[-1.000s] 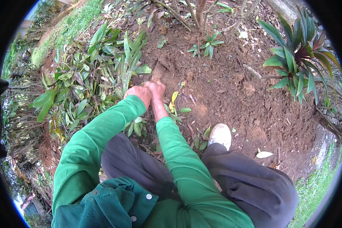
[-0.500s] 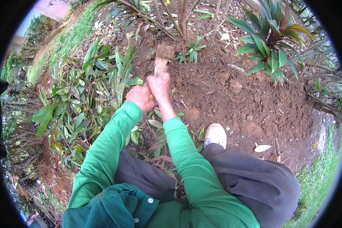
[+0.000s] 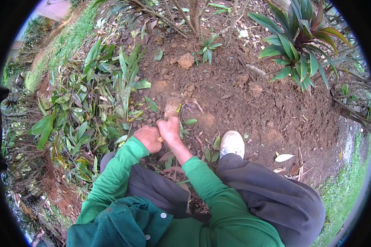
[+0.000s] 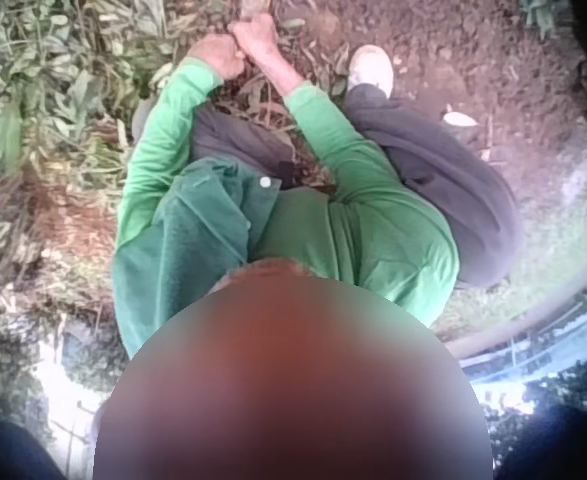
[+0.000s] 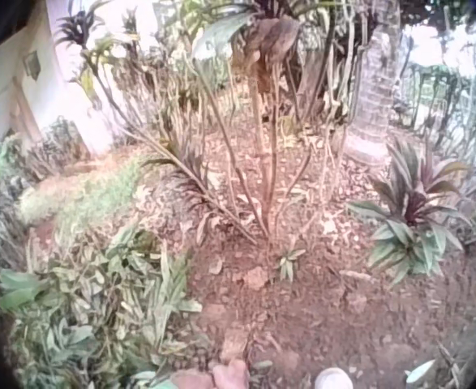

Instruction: The person squats in a garden bed and uses a small hand trowel to dig and loosen soil around small plants. They repeatedly scoop and turn the soil, clearing away leaves and debris as they work.

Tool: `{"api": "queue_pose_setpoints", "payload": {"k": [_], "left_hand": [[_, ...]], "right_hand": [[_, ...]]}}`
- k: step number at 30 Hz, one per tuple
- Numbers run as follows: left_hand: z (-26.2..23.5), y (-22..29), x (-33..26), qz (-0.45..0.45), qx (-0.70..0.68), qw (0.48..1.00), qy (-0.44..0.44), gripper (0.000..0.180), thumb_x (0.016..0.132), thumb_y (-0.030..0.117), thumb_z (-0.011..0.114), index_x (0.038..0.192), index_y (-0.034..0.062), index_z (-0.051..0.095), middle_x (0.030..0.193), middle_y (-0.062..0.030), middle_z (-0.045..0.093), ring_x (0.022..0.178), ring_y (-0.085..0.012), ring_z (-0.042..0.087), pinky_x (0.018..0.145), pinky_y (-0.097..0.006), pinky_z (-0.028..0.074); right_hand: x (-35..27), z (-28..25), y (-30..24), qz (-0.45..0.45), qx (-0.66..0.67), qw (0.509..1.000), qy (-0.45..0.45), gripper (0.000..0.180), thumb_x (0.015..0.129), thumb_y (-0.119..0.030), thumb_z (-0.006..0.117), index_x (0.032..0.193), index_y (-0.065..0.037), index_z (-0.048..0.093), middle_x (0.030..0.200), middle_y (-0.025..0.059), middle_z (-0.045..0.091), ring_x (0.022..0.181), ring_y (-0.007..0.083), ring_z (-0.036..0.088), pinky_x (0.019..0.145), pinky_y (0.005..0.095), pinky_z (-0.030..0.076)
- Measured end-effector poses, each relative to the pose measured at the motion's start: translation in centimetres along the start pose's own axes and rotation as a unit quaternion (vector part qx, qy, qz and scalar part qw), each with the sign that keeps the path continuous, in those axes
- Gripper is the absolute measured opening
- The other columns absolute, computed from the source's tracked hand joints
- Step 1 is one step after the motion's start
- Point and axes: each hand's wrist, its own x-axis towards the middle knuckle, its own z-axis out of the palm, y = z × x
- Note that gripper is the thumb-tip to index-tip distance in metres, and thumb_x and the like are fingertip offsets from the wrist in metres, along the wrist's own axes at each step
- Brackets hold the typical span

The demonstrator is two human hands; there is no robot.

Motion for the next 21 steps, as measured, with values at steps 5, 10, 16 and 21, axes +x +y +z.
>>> {"api": "queue_pose_setpoints", "payload": {"k": [5, 10, 16, 21], "left_hand": [[-4.1, 2.9, 2.8, -0.064, -0.054, 0.995, -0.045, 0.03, 0.068, 0.024, 0.06, 0.082, -0.002, 0.067, 0.084, -0.0252, 0.064, 0.083, -0.0384, 0.063, 0.079, -0.044, 0.05], [-3.7, 3.5, 1.8, 0.041, -0.031, 0.992, 0.118, 0.027, 0.064, 0.018, 0.062, 0.081, -0.0034, 0.061, 0.075, -0.024, 0.063, 0.075, -0.039, 0.063, 0.069, -0.046, 0.051], [-1.6, 1.4, 0.4, 0.02, -0.045, 0.988, 0.149, 0.031, 0.063, 0.014, 0.06, 0.088, -0.0038, 0.057, 0.072, -0.0243, 0.062, 0.075, -0.0385, 0.063, 0.07, -0.047, 0.051], [-3.8, 2.9, 4.9, -0.002, -0.018, 0.994, 0.106, 0.027, 0.066, 0.018, 0.059, 0.084, -0.0015, 0.064, 0.082, -0.025, 0.064, 0.084, -0.0382, 0.063, 0.079, -0.045, 0.05]], "right_hand": [[3.5, -2.0, -3.3, 0.018, -0.007, 1.0, -0.02, 0.016, 0.06, -0.006, 0.058, 0.062, 0.01, 0.055, 0.058, 0.0207, 0.06, 0.055, 0.0247, 0.06, 0.054, 0.0385, 0.047], [3.2, -3.7, -5.6, -0.063, 0.018, 0.998, -0.013, 0.016, 0.06, -0.006, 0.059, 0.064, 0.009, 0.057, 0.057, 0.0207, 0.058, 0.056, 0.0281, 0.061, 0.056, 0.0389, 0.049], [1.3, -2.1, -5.4, -0.109, -0.082, 0.99, 0.043, 0.019, 0.063, -0.005, 0.058, 0.077, 0.007, 0.059, 0.066, 0.0161, 0.06, 0.068, 0.0274, 0.061, 0.061, 0.036, 0.048], [5.7, -2.9, -6.6, -0.049, -0.003, 0.999, -0.012, 0.014, 0.057, -0.007, 0.06, 0.065, 0.004, 0.058, 0.062, 0.0151, 0.061, 0.059, 0.0227, 0.06, 0.055, 0.0372, 0.047]]}}
